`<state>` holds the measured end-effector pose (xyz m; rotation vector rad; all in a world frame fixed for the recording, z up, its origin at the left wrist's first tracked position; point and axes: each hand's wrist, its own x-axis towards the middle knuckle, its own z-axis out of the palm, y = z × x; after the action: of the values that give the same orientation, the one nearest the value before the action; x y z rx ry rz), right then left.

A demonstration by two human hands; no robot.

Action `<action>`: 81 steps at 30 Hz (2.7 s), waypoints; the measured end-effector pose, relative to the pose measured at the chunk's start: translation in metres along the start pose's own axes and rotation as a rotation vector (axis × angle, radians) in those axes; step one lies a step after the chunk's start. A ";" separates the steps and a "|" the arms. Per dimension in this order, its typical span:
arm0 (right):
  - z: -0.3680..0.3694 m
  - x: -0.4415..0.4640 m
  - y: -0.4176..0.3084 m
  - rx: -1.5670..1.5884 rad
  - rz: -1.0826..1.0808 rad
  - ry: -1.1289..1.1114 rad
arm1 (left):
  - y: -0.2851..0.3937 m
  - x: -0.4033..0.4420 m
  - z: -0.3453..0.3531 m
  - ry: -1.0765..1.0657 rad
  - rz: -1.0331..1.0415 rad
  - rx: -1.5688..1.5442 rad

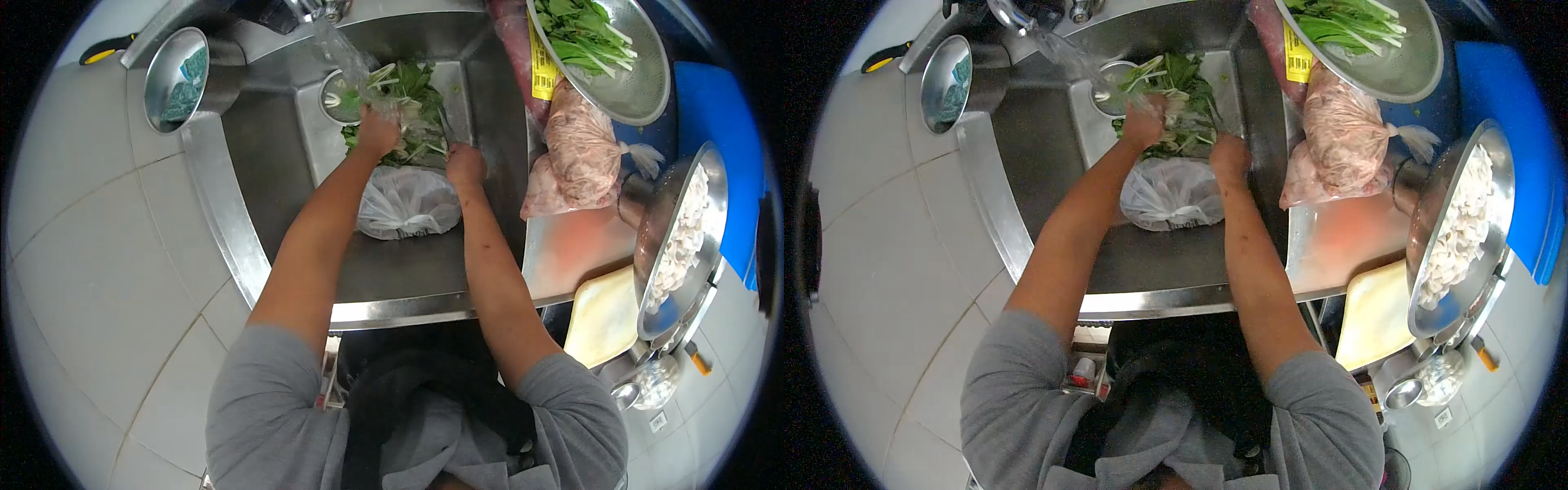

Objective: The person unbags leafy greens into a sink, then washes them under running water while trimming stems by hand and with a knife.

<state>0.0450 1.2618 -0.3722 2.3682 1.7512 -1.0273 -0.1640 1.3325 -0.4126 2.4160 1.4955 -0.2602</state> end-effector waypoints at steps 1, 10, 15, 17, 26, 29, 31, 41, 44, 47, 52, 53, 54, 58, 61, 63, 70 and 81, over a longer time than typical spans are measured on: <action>-0.009 -0.002 -0.003 0.057 0.030 -0.054 | -0.006 -0.005 0.000 0.109 -0.130 -0.021; 0.006 0.064 -0.061 0.786 -0.303 -0.526 | -0.006 -0.053 -0.033 0.162 -0.140 -0.909; 0.008 0.064 -0.061 1.127 -0.274 -0.473 | -0.013 -0.059 -0.052 0.086 -0.349 -0.927; 0.006 0.065 -0.057 1.180 -0.294 -0.495 | -0.013 -0.060 -0.055 -0.003 -0.375 -1.003; 0.008 0.063 -0.058 0.946 -0.316 -0.571 | -0.001 -0.059 -0.055 0.103 -0.254 -0.712; 0.010 0.061 -0.058 1.077 -0.362 -0.532 | -0.006 -0.062 -0.045 0.016 -0.235 -0.855; 0.010 0.069 -0.057 1.132 -0.423 -0.595 | -0.014 -0.067 -0.022 0.134 -0.241 -0.899; 0.024 0.091 -0.099 0.053 -0.286 0.035 | -0.020 -0.077 -0.032 0.154 -0.416 -1.140; -0.018 0.052 -0.118 0.027 -0.350 0.016 | -0.012 -0.076 -0.063 0.287 -0.403 -0.842; -0.030 0.040 -0.112 0.173 -0.398 -0.099 | -0.008 -0.068 -0.064 0.198 -0.305 -0.756; -0.008 0.062 -0.065 1.125 -0.384 -0.429 | -0.007 -0.056 -0.064 0.127 -0.364 -0.589; 0.020 0.083 -0.044 1.128 -0.382 -0.429 | -0.010 -0.058 -0.061 0.124 -0.364 -0.588; 0.055 0.112 -0.021 0.794 -0.329 -0.152 | -0.014 -0.061 -0.057 0.251 -0.294 -0.494; 0.070 0.121 -0.031 0.263 -0.119 -0.102 | -0.024 -0.064 -0.045 0.463 -0.151 -0.628; 0.056 0.111 -0.052 0.281 -0.061 -0.079 | -0.021 -0.069 -0.064 0.264 -0.230 -0.937; 0.040 0.103 -0.058 0.308 -0.165 -0.049 | -0.014 -0.067 -0.096 0.210 -0.280 -0.892; -0.030 0.062 -0.085 0.510 -0.316 -0.195 | -0.018 -0.039 -0.089 0.027 -0.160 -0.531; -0.067 0.038 -0.094 0.949 -0.474 -0.453 | -0.014 -0.060 -0.144 0.162 -0.165 -0.630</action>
<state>0.0027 1.3540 -0.3060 1.7270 1.9029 -2.6888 -0.2027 1.3359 -0.2614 1.8477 1.5496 0.3372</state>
